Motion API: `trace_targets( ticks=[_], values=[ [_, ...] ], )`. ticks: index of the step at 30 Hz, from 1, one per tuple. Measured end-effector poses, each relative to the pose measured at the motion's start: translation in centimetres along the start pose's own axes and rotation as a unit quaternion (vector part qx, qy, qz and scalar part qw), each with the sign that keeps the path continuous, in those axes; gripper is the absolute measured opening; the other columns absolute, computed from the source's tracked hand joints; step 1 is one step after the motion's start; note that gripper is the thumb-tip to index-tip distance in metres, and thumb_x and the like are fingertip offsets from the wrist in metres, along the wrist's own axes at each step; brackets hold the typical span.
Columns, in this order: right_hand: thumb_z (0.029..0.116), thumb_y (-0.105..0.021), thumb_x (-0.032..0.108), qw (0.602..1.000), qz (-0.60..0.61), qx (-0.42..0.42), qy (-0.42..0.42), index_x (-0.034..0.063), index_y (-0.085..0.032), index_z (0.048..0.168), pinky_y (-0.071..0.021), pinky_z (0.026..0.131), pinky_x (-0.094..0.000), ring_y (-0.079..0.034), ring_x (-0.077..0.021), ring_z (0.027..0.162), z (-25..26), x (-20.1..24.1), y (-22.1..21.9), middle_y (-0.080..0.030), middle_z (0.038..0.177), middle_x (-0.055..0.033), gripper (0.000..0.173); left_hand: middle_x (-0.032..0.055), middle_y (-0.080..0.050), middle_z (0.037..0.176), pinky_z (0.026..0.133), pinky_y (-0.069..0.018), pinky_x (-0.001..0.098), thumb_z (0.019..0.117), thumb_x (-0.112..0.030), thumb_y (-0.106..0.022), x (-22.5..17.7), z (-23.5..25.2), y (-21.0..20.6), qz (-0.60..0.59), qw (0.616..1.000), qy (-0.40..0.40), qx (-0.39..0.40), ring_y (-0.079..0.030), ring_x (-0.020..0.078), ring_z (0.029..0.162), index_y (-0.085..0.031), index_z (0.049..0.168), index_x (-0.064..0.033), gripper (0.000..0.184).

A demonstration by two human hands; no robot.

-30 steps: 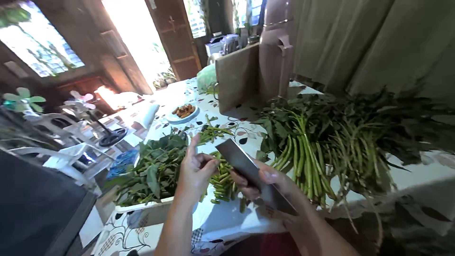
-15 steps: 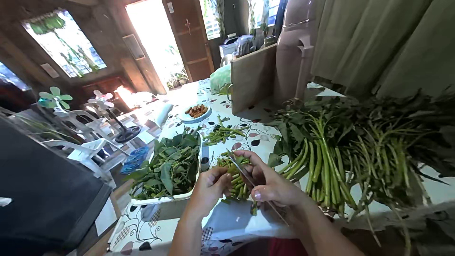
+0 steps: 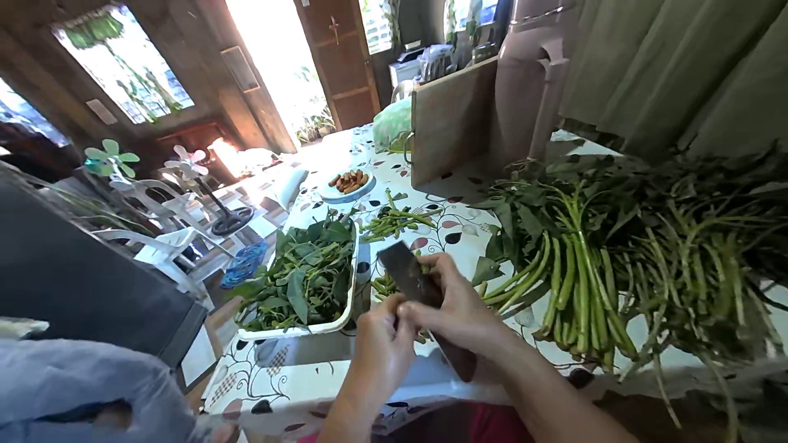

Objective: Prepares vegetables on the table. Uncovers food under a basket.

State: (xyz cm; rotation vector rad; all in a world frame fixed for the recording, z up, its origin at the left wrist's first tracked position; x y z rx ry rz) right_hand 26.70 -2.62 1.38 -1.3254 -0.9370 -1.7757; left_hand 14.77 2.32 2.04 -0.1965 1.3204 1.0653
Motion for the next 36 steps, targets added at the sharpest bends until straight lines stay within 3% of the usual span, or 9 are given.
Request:
trace_targets(
  ticks=[4, 7, 12, 18, 24, 26, 29, 33, 36],
  values=[
    [0.0869, -0.074, 0.029, 0.994, 0.089, 0.002, -0.070, 0.0023, -0.036, 0.142, -0.0552, 0.071, -0.0249, -0.064, -0.0066, 0.080, 0.3, -0.2, 1.6, -0.064, 0.098, -0.0050, 0.072, 0.0006, -0.062, 0.074, 0.052, -0.0510, 0.0180, 0.1039, -0.010, -0.049, -0.1, 0.0, 0.7, 0.032, 0.999, -0.009, -0.031, -0.056, 0.0018, 0.055, -0.067, 0.119, 0.0051, 0.028],
    [0.0769, -0.075, 0.038, 0.979, 0.160, 0.106, -0.068, 0.0076, -0.022, 0.149, -0.0490, 0.059, -0.0148, -0.055, 0.0043, 0.064, -0.2, -0.6, 0.7, -0.060, 0.085, 0.0088, 0.094, 0.0015, -0.063, 0.080, 0.053, -0.0496, 0.0188, 0.1078, -0.012, -0.046, 1.5, 1.8, 1.0, 0.002, 0.998, 0.067, 0.000, -0.057, 0.0032, 0.057, -0.063, 0.126, 0.0035, 0.029],
    [0.0686, -0.082, 0.060, 0.943, 0.220, 0.239, -0.073, 0.0149, -0.018, 0.151, -0.0392, 0.046, -0.0126, -0.043, 0.0044, 0.051, -0.6, -1.5, -0.9, -0.056, 0.081, 0.0112, 0.114, 0.0007, -0.063, 0.081, 0.052, -0.0491, 0.0187, 0.1085, -0.013, -0.046, 2.0, 2.7, -1.0, -0.072, 0.993, 0.088, 0.039, -0.056, 0.0032, 0.057, -0.061, 0.126, 0.0015, 0.027],
    [0.0717, -0.081, 0.040, 0.960, 0.193, 0.195, -0.053, 0.0113, -0.028, 0.143, -0.0443, 0.053, -0.0111, -0.054, 0.0062, 0.061, -0.7, -0.8, -0.9, -0.063, 0.086, 0.0108, 0.093, -0.0014, -0.065, 0.083, 0.057, -0.0504, 0.0181, 0.1070, -0.013, -0.048, 2.3, 3.0, -1.1, -0.060, 0.996, 0.054, 0.034, -0.058, 0.0006, 0.061, -0.065, 0.120, -0.0015, 0.024],
    [0.0730, -0.079, 0.042, 0.997, 0.020, 0.044, -0.052, 0.0062, -0.042, 0.139, -0.0591, 0.081, -0.0316, -0.069, -0.0109, 0.092, 0.1, -1.4, -0.6, -0.068, 0.106, -0.0061, 0.084, 0.0102, -0.072, 0.100, 0.090, -0.0543, 0.0285, 0.0958, -0.003, -0.058, -0.2, 1.5, -0.7, 0.108, 0.994, 0.007, -0.012, -0.068, 0.0102, 0.095, -0.069, 0.114, 0.0026, 0.022],
    [0.0789, -0.078, 0.039, 0.998, 0.011, -0.026, -0.053, 0.0031, -0.044, 0.139, -0.0583, 0.080, -0.0386, -0.069, -0.0172, 0.089, 0.6, -1.4, 0.7, -0.068, 0.104, -0.0114, 0.078, 0.0117, -0.070, 0.095, 0.078, -0.0541, 0.0281, 0.0988, -0.004, -0.053, -0.4, 1.0, -0.7, 0.123, 0.992, -0.024, -0.021, -0.066, 0.0123, 0.081, -0.069, 0.116, 0.0041, 0.024],
    [0.0860, -0.074, 0.030, 0.994, 0.086, -0.018, -0.070, 0.0032, -0.035, 0.142, -0.0559, 0.071, -0.0253, -0.065, -0.0068, 0.079, 0.4, -1.2, 1.8, -0.064, 0.096, -0.0053, 0.073, 0.0059, -0.067, 0.090, 0.063, -0.0514, 0.0210, 0.1037, -0.010, -0.051, 0.8, 1.5, -0.4, 0.064, 0.998, 0.000, 0.002, -0.059, 0.0051, 0.066, -0.064, 0.126, 0.0030, 0.029],
    [0.0742, -0.078, 0.045, 0.969, 0.185, 0.148, -0.073, 0.0096, -0.016, 0.153, -0.0483, 0.058, -0.0142, -0.055, 0.0041, 0.063, -0.1, -1.4, -0.1, -0.060, 0.086, 0.0089, 0.106, 0.0022, -0.068, 0.089, 0.059, -0.0522, 0.0186, 0.1031, -0.006, -0.055, 2.3, 2.8, -0.4, -0.069, 0.993, 0.095, 0.023, -0.061, 0.0036, 0.063, -0.059, 0.123, 0.0023, 0.022],
    [0.0681, -0.082, 0.055, 0.949, 0.205, 0.225, -0.079, 0.0121, -0.016, 0.153, -0.0413, 0.049, -0.0125, -0.048, 0.0045, 0.055, -0.5, -1.7, -1.1, -0.061, 0.086, 0.0099, 0.115, 0.0022, -0.068, 0.085, 0.056, -0.0512, 0.0187, 0.1026, -0.003, -0.055, 2.3, 3.2, -0.8, -0.136, 0.984, 0.109, 0.027, -0.060, 0.0046, 0.061, -0.058, 0.116, 0.0013, 0.014]
  ],
)
Point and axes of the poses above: each hand's wrist, its own z-axis towards the middle knuckle, its own y-axis out of the back of the hand, x = y × z, the point moved 9 cm from there along z, towards the middle knuckle
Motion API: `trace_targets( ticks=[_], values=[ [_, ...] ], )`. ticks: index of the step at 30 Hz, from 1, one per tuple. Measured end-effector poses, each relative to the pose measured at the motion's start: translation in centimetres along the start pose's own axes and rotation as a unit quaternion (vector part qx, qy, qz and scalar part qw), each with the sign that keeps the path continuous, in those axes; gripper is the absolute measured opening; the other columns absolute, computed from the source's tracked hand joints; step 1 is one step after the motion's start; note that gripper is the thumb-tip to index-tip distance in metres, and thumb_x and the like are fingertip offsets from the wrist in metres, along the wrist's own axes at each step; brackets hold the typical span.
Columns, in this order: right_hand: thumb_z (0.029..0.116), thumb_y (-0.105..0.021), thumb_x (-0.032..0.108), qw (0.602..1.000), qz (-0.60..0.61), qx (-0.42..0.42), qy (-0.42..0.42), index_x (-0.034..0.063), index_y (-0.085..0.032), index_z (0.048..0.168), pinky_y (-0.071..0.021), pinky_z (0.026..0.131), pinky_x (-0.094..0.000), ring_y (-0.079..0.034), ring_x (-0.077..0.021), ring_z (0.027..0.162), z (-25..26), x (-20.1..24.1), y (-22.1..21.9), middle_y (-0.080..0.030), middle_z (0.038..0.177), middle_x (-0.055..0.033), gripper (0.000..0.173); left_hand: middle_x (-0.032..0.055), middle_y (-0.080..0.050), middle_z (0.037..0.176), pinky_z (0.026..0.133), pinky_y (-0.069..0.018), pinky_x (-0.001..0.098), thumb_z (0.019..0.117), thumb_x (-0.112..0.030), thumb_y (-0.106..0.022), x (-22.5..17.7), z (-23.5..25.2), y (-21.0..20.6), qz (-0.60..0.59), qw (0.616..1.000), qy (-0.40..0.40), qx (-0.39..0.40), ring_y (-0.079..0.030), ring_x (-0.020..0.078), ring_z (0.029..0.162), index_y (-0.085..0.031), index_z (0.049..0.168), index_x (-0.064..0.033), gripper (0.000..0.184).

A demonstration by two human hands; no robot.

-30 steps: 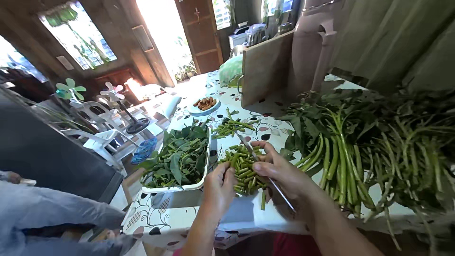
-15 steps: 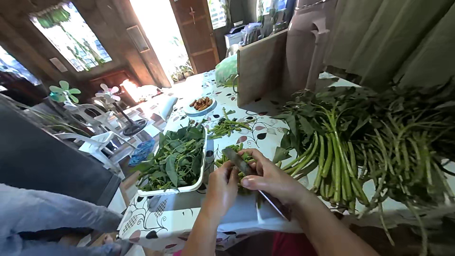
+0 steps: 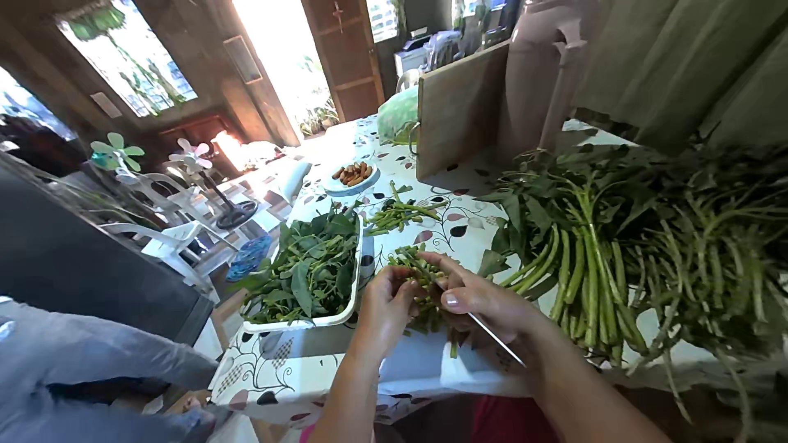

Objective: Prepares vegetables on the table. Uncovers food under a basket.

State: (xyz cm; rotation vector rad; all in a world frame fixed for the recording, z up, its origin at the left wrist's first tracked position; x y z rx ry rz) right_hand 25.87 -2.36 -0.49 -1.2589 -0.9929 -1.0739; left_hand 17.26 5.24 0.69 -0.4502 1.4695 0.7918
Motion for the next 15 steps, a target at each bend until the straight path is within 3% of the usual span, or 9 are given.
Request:
trace_targets(
  ticks=[3, 6, 8, 10, 11, 13, 15],
  values=[
    [0.0706, -0.082, 0.050, 1.000, 0.007, 0.016, 0.005, 0.0135, -0.020, 0.150, -0.0407, 0.049, -0.0115, -0.049, 0.0055, 0.056, 0.0, 0.1, -0.3, -0.062, 0.086, 0.0105, 0.106, 0.0017, -0.068, 0.084, 0.056, -0.0515, 0.0186, 0.1025, -0.002, -0.054, 0.0, 0.1, -0.1, -0.025, 1.000, -0.005, 0.008, -0.061, 0.0047, 0.061, -0.058, 0.115, 0.0007, 0.013],
    [0.0714, -0.080, 0.036, 0.999, -0.017, -0.022, 0.020, 0.0097, -0.023, 0.147, -0.0492, 0.058, -0.0129, -0.060, 0.0044, 0.069, 0.1, 0.3, -0.5, -0.065, 0.092, 0.0081, 0.098, 0.0013, -0.069, 0.086, 0.058, -0.0530, 0.0195, 0.1024, -0.001, -0.052, 0.0, 0.0, -0.1, -0.052, 0.998, -0.019, 0.002, -0.063, 0.0050, 0.065, -0.057, 0.112, -0.0001, 0.011],
    [0.0713, -0.080, 0.035, 0.997, -0.048, -0.062, 0.022, 0.0082, -0.028, 0.145, -0.0558, 0.070, -0.0182, -0.066, -0.0003, 0.081, 0.2, 0.3, -0.5, -0.067, 0.098, 0.0039, 0.094, 0.0016, -0.069, 0.089, 0.066, -0.0559, 0.0205, 0.1006, 0.001, -0.053, -0.2, -0.2, 0.0, -0.038, 0.998, -0.051, -0.019, -0.066, 0.0046, 0.073, -0.058, 0.111, 0.0006, 0.012],
    [0.0724, -0.081, 0.035, 0.990, -0.076, -0.121, 0.020, 0.0076, -0.036, 0.138, -0.0587, 0.076, -0.0248, -0.069, -0.0058, 0.085, 0.5, 0.2, -0.2, -0.067, 0.100, -0.0010, 0.084, 0.0054, -0.069, 0.097, 0.080, -0.0574, 0.0236, 0.0970, 0.001, -0.055, -0.7, -0.6, 0.1, 0.031, 0.994, -0.098, -0.048, -0.068, 0.0057, 0.086, -0.061, 0.115, 0.0047, 0.019],
    [0.0748, -0.080, 0.035, 0.985, -0.087, -0.150, 0.020, 0.0058, -0.039, 0.135, -0.0586, 0.078, -0.0285, -0.068, -0.0090, 0.087, 0.7, 0.2, 0.2, -0.067, 0.101, -0.0045, 0.079, 0.0063, -0.069, 0.098, 0.078, -0.0567, 0.0241, 0.0960, -0.001, -0.057, -1.1, -1.0, 0.1, 0.070, 0.989, -0.113, -0.063, -0.067, 0.0057, 0.085, -0.063, 0.114, 0.0049, 0.020],
    [0.0826, -0.076, 0.030, 0.979, -0.087, -0.186, 0.010, 0.0042, -0.039, 0.134, -0.0571, 0.074, -0.0291, -0.066, -0.0100, 0.083, 0.7, 0.4, 1.2, -0.064, 0.099, -0.0064, 0.068, 0.0039, -0.067, 0.092, 0.067, -0.0549, 0.0197, 0.0984, -0.006, -0.058, -1.9, -1.9, 0.0, 0.098, 0.984, -0.135, -0.069, -0.064, 0.0027, 0.073, -0.064, 0.109, 0.0030, 0.015],
    [0.0900, -0.069, 0.028, 0.980, -0.065, -0.189, -0.015, 0.0069, -0.036, 0.135, -0.0497, 0.061, -0.0214, -0.058, -0.0030, 0.066, 0.2, 0.6, 1.7, -0.060, 0.085, 0.0004, 0.060, 0.0046, -0.067, 0.095, 0.066, -0.0549, 0.0192, 0.1001, -0.005, -0.056, -1.9, -2.0, 0.4, 0.065, 0.990, -0.116, -0.054, -0.064, 0.0036, 0.072, -0.062, 0.113, 0.0039, 0.017]
  ],
)
Point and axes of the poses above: each hand's wrist, its own z-axis towards the middle knuckle, its own y-axis out of the back of the hand, x = y × z, the point moved 9 cm from there along z, towards the middle knuckle
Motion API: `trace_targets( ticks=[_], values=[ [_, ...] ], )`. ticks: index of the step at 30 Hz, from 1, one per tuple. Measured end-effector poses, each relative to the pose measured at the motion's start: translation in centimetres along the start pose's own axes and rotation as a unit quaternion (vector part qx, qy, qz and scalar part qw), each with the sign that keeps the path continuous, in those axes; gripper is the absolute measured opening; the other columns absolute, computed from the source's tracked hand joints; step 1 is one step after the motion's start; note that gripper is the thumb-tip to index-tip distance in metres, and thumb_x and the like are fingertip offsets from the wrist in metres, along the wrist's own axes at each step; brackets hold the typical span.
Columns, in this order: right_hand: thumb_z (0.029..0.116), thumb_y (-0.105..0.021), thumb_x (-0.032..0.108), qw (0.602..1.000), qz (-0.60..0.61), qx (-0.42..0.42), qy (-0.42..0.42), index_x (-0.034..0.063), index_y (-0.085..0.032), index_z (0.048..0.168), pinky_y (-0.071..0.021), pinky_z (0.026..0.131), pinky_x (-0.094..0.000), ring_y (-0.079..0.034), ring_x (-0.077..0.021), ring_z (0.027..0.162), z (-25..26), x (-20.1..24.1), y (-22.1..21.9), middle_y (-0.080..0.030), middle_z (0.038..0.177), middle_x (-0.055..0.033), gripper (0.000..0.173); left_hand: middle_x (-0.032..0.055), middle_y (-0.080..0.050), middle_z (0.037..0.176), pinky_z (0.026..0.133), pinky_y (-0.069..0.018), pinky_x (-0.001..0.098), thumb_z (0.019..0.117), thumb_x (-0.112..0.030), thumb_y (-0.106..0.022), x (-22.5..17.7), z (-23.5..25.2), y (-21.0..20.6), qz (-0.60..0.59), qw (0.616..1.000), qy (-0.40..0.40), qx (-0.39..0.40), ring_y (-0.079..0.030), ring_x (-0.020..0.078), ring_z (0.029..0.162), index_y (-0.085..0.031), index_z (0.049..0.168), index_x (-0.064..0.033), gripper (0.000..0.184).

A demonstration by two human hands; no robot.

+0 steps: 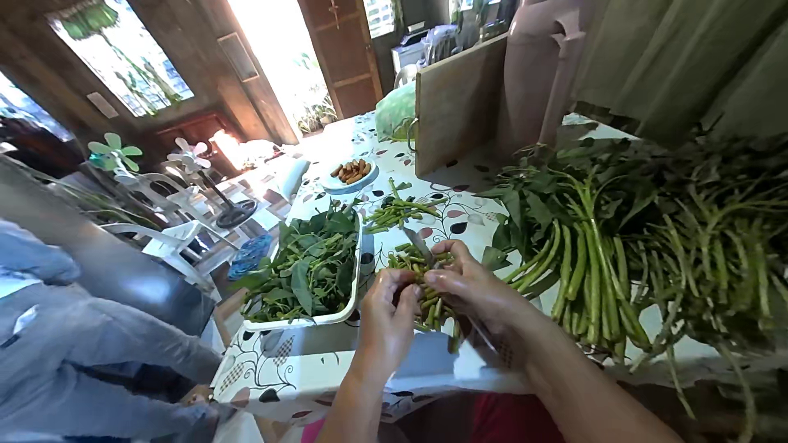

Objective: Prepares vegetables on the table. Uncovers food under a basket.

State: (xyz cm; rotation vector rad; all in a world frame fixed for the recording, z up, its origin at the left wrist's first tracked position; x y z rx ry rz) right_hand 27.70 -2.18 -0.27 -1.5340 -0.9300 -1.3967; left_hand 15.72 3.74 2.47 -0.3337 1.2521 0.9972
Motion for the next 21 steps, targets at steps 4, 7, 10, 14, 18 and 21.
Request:
trace_targets(
  ticks=[4, 7, 10, 14, 18, 21],
  values=[
    [0.0941, -0.057, 0.044, 0.994, 0.072, 0.080, -0.023, 0.0187, -0.021, 0.151, -0.0375, 0.046, -0.0167, -0.042, -0.0010, 0.051, -0.1, -0.6, 0.0, -0.047, 0.075, 0.0064, 0.071, 0.0100, -0.064, 0.108, 0.076, -0.0562, 0.0230, 0.0986, 0.004, -0.050, 1.8, 0.7, 1.0, -0.113, 0.986, 0.119, -0.005, -0.065, 0.0098, 0.084, -0.059, 0.125, 0.0053, 0.028],
    [0.0869, -0.061, 0.065, 0.976, 0.133, 0.172, 0.019, 0.0216, -0.032, 0.140, -0.0415, 0.045, -0.0132, -0.048, 0.0002, 0.050, -0.3, -0.2, -0.6, -0.054, 0.076, 0.0067, 0.075, 0.0117, -0.064, 0.103, 0.075, -0.0597, 0.0266, 0.0954, 0.011, -0.052, 2.1, 1.0, 1.5, -0.192, 0.971, 0.135, -0.035, -0.068, 0.0140, 0.081, -0.053, 0.132, 0.0073, 0.037],
    [0.0672, -0.077, 0.076, 0.977, 0.076, 0.196, 0.033, 0.0250, -0.018, 0.153, -0.0385, 0.045, -0.0128, -0.044, 0.0030, 0.051, -0.8, 0.8, -1.6, -0.054, 0.079, 0.0095, 0.116, 0.0118, -0.065, 0.097, 0.071, -0.0609, 0.0281, 0.0936, 0.014, -0.055, 2.2, 1.2, 1.4, -0.229, 0.961, 0.143, -0.051, -0.069, 0.0153, 0.076, -0.040, 0.142, 0.0041, 0.051],
    [0.0693, -0.080, 0.050, 0.980, 0.006, 0.199, 0.023, 0.0145, -0.007, 0.155, -0.0431, 0.048, -0.0121, -0.049, 0.0058, 0.052, -1.2, 1.4, -3.1, -0.059, 0.079, 0.0115, 0.118, 0.0058, -0.067, 0.089, 0.070, -0.0610, 0.0256, 0.0912, 0.016, -0.055, 1.4, 1.0, 1.0, -0.266, 0.954, 0.126, -0.052, -0.070, 0.0113, 0.073, -0.037, 0.137, 0.0006, 0.052],
    [0.0713, -0.078, 0.040, 0.980, -0.017, 0.195, 0.015, 0.0127, -0.024, 0.147, -0.0447, 0.051, -0.0121, -0.052, 0.0060, 0.057, -1.2, 1.5, -3.4, -0.061, 0.082, 0.0111, 0.097, 0.0053, -0.067, 0.088, 0.070, -0.0615, 0.0263, 0.0896, 0.017, -0.057, 1.3, 0.9, 1.4, -0.272, 0.956, 0.098, -0.052, -0.070, 0.0116, 0.074, -0.043, 0.132, 0.0010, 0.048],
    [0.0707, -0.079, 0.037, 0.982, -0.053, 0.180, 0.023, 0.0127, -0.033, 0.140, -0.0529, 0.062, -0.0154, -0.063, 0.0029, 0.071, -1.0, 1.7, -3.7, -0.064, 0.091, 0.0081, 0.087, 0.0041, -0.069, 0.087, 0.071, -0.0610, 0.0248, 0.0931, 0.012, -0.059, 1.4, 1.0, 1.6, -0.215, 0.972, 0.095, -0.024, -0.070, 0.0094, 0.074, -0.056, 0.117, 0.0046, 0.025]
  ],
)
Point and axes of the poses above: each hand's wrist, its own z-axis towards the middle knuckle, its own y-axis out of the back of the hand, x = y × z, the point moved 9 cm from there along z, towards the middle knuckle
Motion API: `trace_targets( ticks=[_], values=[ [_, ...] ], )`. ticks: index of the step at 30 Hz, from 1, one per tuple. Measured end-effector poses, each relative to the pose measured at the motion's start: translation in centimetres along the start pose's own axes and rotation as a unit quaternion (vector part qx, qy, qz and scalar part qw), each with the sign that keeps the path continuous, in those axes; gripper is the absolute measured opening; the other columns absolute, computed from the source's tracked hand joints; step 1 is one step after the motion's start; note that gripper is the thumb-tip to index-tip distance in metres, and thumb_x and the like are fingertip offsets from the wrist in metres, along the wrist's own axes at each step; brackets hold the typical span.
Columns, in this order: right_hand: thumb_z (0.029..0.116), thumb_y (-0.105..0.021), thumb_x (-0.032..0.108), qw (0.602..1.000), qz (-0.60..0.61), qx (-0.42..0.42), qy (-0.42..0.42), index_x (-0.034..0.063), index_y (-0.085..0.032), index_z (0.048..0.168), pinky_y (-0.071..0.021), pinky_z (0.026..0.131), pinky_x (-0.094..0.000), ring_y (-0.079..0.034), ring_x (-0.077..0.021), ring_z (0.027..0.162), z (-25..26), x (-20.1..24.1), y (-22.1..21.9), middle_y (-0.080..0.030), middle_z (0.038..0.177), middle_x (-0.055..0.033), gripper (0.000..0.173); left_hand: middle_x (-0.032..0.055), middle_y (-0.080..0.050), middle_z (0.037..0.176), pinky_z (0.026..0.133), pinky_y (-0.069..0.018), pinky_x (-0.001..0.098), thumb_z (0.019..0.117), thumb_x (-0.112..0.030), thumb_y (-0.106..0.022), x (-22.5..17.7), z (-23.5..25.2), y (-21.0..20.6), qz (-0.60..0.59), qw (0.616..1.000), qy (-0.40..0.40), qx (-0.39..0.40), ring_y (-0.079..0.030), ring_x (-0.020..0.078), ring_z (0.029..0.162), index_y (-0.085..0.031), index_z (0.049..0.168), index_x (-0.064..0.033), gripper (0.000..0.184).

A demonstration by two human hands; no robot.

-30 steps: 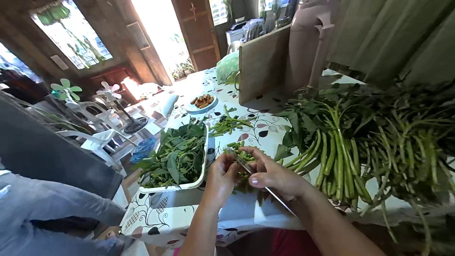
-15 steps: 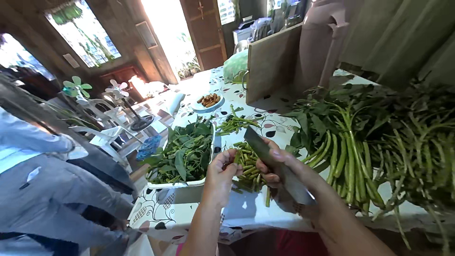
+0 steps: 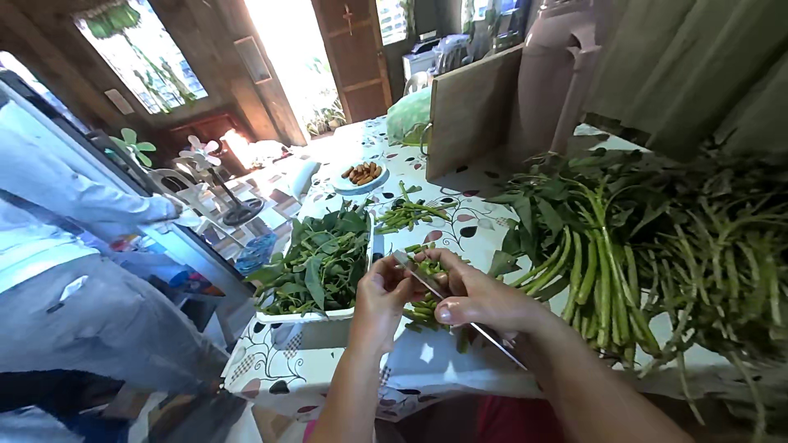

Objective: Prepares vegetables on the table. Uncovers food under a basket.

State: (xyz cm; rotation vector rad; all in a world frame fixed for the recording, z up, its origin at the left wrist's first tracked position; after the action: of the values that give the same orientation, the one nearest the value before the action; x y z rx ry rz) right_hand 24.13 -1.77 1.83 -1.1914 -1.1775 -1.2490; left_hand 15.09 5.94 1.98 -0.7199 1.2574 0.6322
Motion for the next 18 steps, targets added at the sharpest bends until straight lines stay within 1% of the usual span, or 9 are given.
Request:
trace_targets(
  ticks=[2, 4, 7, 10, 12, 13, 16, 17, 18],
  values=[
    [0.0692, -0.082, 0.039, 0.999, -0.041, -0.016, 0.006, 0.0106, -0.036, 0.140, -0.0576, 0.072, -0.0205, -0.067, -0.0015, 0.081, 0.5, 0.5, -0.1, -0.066, 0.095, 0.0042, 0.089, 0.0008, -0.070, 0.082, 0.069, -0.0602, 0.0226, 0.0962, 0.005, -0.059, -0.2, 0.1, -0.2, 0.078, 0.996, -0.009, 0.036, -0.069, 0.0053, 0.071, -0.063, 0.105, 0.0017, 0.010],
    [0.0693, -0.083, 0.041, 0.995, -0.092, -0.038, 0.007, 0.0080, -0.038, 0.139, -0.0582, 0.077, -0.0260, -0.067, -0.0054, 0.085, 1.2, 1.4, 0.0, -0.066, 0.098, -0.0003, 0.089, -0.0017, -0.070, 0.080, 0.070, -0.0587, 0.0209, 0.0948, 0.003, -0.062, -1.1, 0.5, 0.1, 0.152, 0.986, -0.061, 0.037, -0.067, 0.0020, 0.072, -0.066, 0.098, -0.0003, 0.006],
    [0.0790, -0.081, 0.030, 0.995, -0.081, -0.066, -0.005, 0.0072, -0.038, 0.137, -0.0560, 0.070, -0.0301, -0.065, -0.0108, 0.077, 2.8, 2.7, 0.1, -0.064, 0.093, -0.0052, 0.076, 0.0011, -0.070, 0.081, 0.070, -0.0579, 0.0243, 0.0913, 0.001, -0.069, -3.0, 1.1, 0.9, 0.258, 0.956, -0.134, -0.037, -0.066, 0.0038, 0.072, -0.070, 0.097, -0.0015, 0.007],
    [0.0851, -0.079, 0.036, 0.993, -0.083, -0.087, -0.014, 0.0090, -0.039, 0.137, -0.0512, 0.064, -0.0299, -0.060, -0.0122, 0.073, 5.1, 3.6, 0.4, -0.061, 0.094, -0.0074, 0.070, 0.0076, -0.067, 0.088, 0.070, -0.0574, 0.0294, 0.0924, 0.002, -0.067, -4.0, 1.6, 1.6, 0.323, 0.930, -0.146, -0.102, -0.065, 0.0106, 0.073, -0.071, 0.098, 0.0001, 0.007],
    [0.0878, -0.076, 0.039, 0.987, -0.103, -0.125, -0.009, 0.0062, -0.042, 0.138, -0.0511, 0.067, -0.0385, -0.059, -0.0194, 0.077, 6.9, 4.1, 1.5, -0.062, 0.099, -0.0142, 0.069, 0.0091, -0.067, 0.090, 0.069, -0.0573, 0.0271, 0.0962, 0.000, -0.062, -4.2, 1.4, 2.1, 0.314, 0.927, -0.174, -0.105, -0.065, 0.0101, 0.073, -0.072, 0.101, 0.0018, 0.010],
    [0.0892, -0.075, 0.041, 0.984, -0.105, -0.143, -0.012, 0.0051, -0.042, 0.139, -0.0498, 0.066, -0.0398, -0.057, -0.0203, 0.076, 7.9, 4.1, 2.5, -0.061, 0.100, -0.0154, 0.070, 0.0091, -0.067, 0.091, 0.067, -0.0569, 0.0243, 0.0977, -0.002, -0.062, -4.2, 1.1, 2.2, 0.305, 0.930, -0.181, -0.100, -0.065, 0.0081, 0.071, -0.071, 0.104, 0.0028, 0.012],
    [0.0916, -0.065, 0.059, 0.970, -0.133, -0.190, -0.070, 0.0071, -0.042, 0.142, -0.0435, 0.052, -0.0304, -0.048, -0.0118, 0.059, 11.1, 3.2, 6.5, -0.055, 0.087, -0.0067, 0.076, 0.0086, -0.068, 0.092, 0.066, -0.0573, 0.0204, 0.1002, -0.001, -0.059, -3.4, 1.2, 3.0, 0.223, 0.964, -0.116, -0.081, -0.066, 0.0066, 0.070, -0.069, 0.110, 0.0052, 0.015],
    [0.0905, -0.063, 0.065, 0.959, -0.152, -0.215, -0.105, 0.0075, -0.041, 0.145, -0.0445, 0.054, -0.0340, -0.050, -0.0158, 0.064, 11.9, 2.8, 8.0, -0.056, 0.092, -0.0110, 0.083, 0.0091, -0.068, 0.093, 0.067, -0.0579, 0.0216, 0.1013, 0.000, -0.057, -2.8, 1.4, 3.3, 0.184, 0.977, -0.074, -0.076, -0.067, 0.0081, 0.071, -0.068, 0.113, 0.0062, 0.017],
    [0.0890, -0.063, 0.068, 0.948, -0.152, -0.239, -0.143, 0.0061, -0.036, 0.151, -0.0486, 0.067, -0.0437, -0.055, -0.0255, 0.080, 12.4, 2.3, 9.4, -0.057, 0.112, -0.0212, 0.092, 0.0101, -0.069, 0.093, 0.070, -0.0587, 0.0237, 0.1021, 0.001, -0.056, -2.3, 1.6, 3.5, 0.147, 0.986, -0.037, -0.069, -0.068, 0.0103, 0.074, -0.066, 0.116, 0.0072, 0.019]
  ],
)
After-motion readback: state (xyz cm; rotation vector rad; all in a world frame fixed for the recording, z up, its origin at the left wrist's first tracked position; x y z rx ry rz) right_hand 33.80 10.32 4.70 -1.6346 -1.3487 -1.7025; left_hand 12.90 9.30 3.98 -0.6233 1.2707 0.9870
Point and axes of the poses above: each hand's wrist, its own z-axis towards the middle knuckle, its own y-axis out of the back of the hand, x = y × z, the point moved 9 cm from there along z, towards the middle knuckle
